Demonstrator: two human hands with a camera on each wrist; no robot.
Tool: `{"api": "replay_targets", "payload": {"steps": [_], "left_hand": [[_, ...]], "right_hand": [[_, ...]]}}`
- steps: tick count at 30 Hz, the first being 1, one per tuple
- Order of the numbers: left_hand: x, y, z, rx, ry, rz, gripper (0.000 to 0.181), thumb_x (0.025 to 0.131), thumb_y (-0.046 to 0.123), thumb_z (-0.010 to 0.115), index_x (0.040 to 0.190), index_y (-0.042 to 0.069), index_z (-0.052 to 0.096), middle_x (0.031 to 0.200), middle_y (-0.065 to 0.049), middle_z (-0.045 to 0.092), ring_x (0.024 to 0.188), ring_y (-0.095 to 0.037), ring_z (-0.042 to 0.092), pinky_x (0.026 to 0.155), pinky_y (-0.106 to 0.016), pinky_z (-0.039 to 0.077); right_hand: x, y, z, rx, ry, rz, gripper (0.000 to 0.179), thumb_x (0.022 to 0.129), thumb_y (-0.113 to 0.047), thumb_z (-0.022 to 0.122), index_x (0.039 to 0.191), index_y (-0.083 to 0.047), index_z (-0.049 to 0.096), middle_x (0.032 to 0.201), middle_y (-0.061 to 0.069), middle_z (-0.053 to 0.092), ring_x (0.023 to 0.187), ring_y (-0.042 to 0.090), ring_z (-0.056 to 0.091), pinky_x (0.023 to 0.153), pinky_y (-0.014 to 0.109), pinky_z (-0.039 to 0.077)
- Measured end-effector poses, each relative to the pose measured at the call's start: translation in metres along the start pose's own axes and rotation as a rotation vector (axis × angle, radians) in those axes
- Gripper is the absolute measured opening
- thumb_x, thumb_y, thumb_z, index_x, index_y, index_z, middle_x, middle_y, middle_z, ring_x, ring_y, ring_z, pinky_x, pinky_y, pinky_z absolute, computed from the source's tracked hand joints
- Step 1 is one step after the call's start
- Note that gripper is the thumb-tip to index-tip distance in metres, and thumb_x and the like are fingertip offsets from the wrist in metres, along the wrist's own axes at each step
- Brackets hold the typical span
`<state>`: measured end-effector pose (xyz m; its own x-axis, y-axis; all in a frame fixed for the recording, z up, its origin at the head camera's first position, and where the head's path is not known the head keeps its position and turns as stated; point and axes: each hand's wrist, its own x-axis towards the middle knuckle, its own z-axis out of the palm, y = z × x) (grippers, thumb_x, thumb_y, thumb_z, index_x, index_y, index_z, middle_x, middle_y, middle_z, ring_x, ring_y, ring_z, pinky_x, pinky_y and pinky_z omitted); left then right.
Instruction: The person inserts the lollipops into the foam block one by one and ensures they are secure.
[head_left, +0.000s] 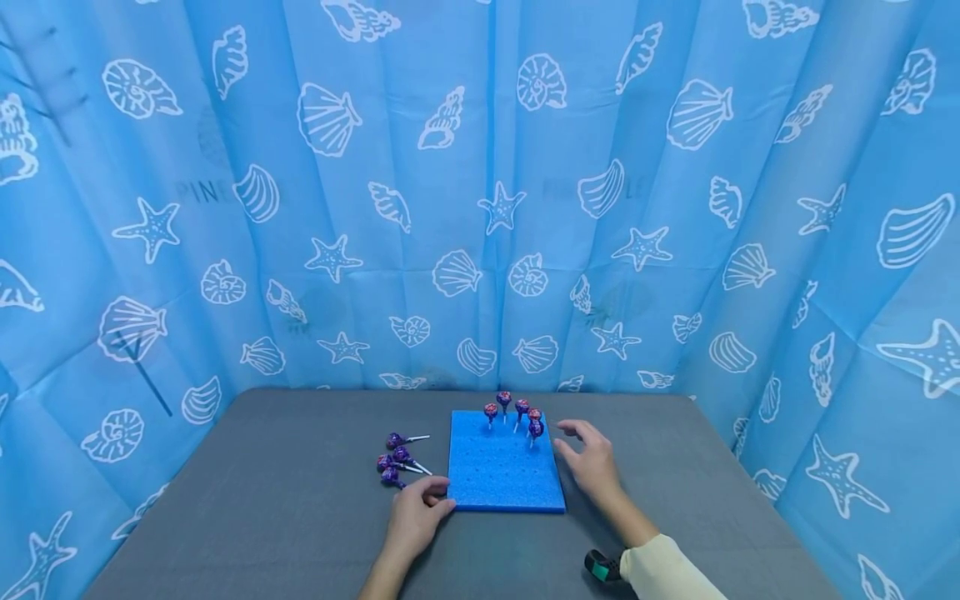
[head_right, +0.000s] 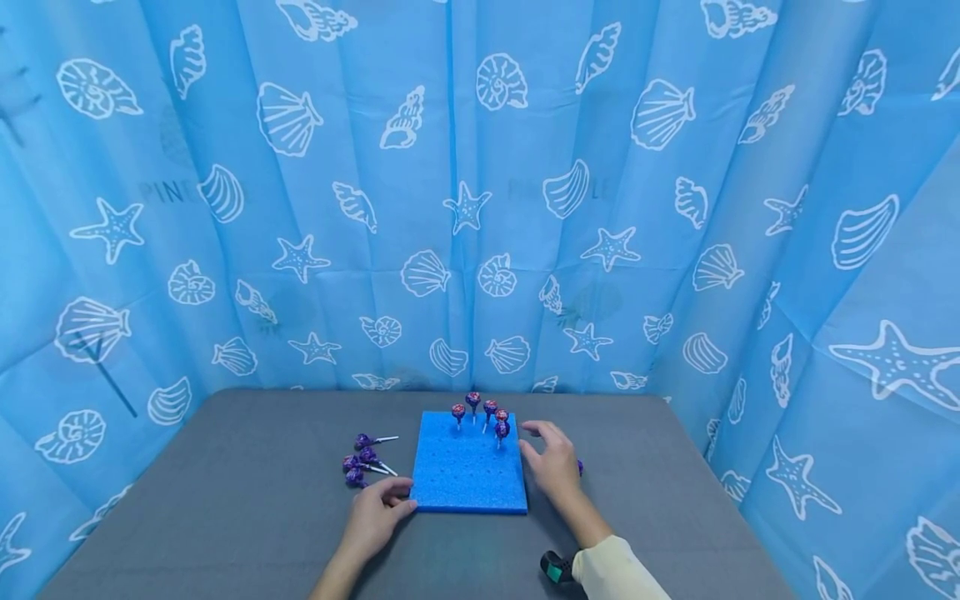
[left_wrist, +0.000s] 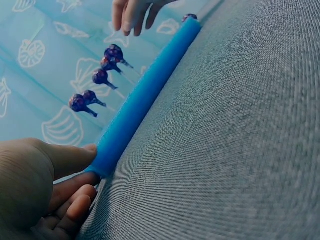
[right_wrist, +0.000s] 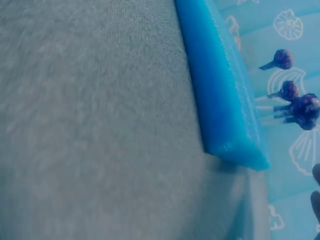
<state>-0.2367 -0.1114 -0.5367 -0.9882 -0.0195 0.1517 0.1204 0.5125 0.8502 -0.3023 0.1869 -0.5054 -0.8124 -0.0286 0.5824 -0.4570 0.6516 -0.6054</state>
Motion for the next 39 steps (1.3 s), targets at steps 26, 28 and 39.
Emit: {"api": "replay_targets", "payload": {"steps": [26,28,39], "left_hand": [[0.001,-0.002,0.0,-0.004,0.015,0.024,0.025,0.082,0.01,0.077,0.107,0.01,0.071,0.094,0.001,0.069,0.073,-0.011,0.056,0.064,-0.029,0.044],[0.001,-0.002,0.0,0.0,0.017,0.021,0.026,0.082,0.01,0.077,0.106,0.01,0.071,0.093,0.001,0.069,0.073,-0.011,0.056,0.064,-0.029,0.044],[0.001,0.0,0.001,0.003,0.011,0.011,0.026,0.082,0.011,0.077,0.107,0.01,0.071,0.094,0.001,0.069,0.074,-0.011,0.056,0.064,-0.029,0.045]], "right_hand": [[-0.026,0.041,-0.053,-0.124,-0.187,0.17,0.034,0.085,-0.008,0.074,0.117,-0.001,0.064,0.115,0.019,0.064,0.111,0.04,0.055,0.091,0.058,0.041],[-0.026,0.044,-0.055,-0.131,-0.207,0.195,0.035,0.086,-0.009,0.073,0.119,0.0,0.063,0.117,0.021,0.063,0.113,0.042,0.054,0.092,0.059,0.039],[-0.025,0.052,-0.063,-0.168,-0.235,0.225,0.03,0.087,-0.009,0.071,0.115,0.001,0.064,0.112,0.019,0.065,0.107,0.04,0.056,0.09,0.058,0.04]]}}
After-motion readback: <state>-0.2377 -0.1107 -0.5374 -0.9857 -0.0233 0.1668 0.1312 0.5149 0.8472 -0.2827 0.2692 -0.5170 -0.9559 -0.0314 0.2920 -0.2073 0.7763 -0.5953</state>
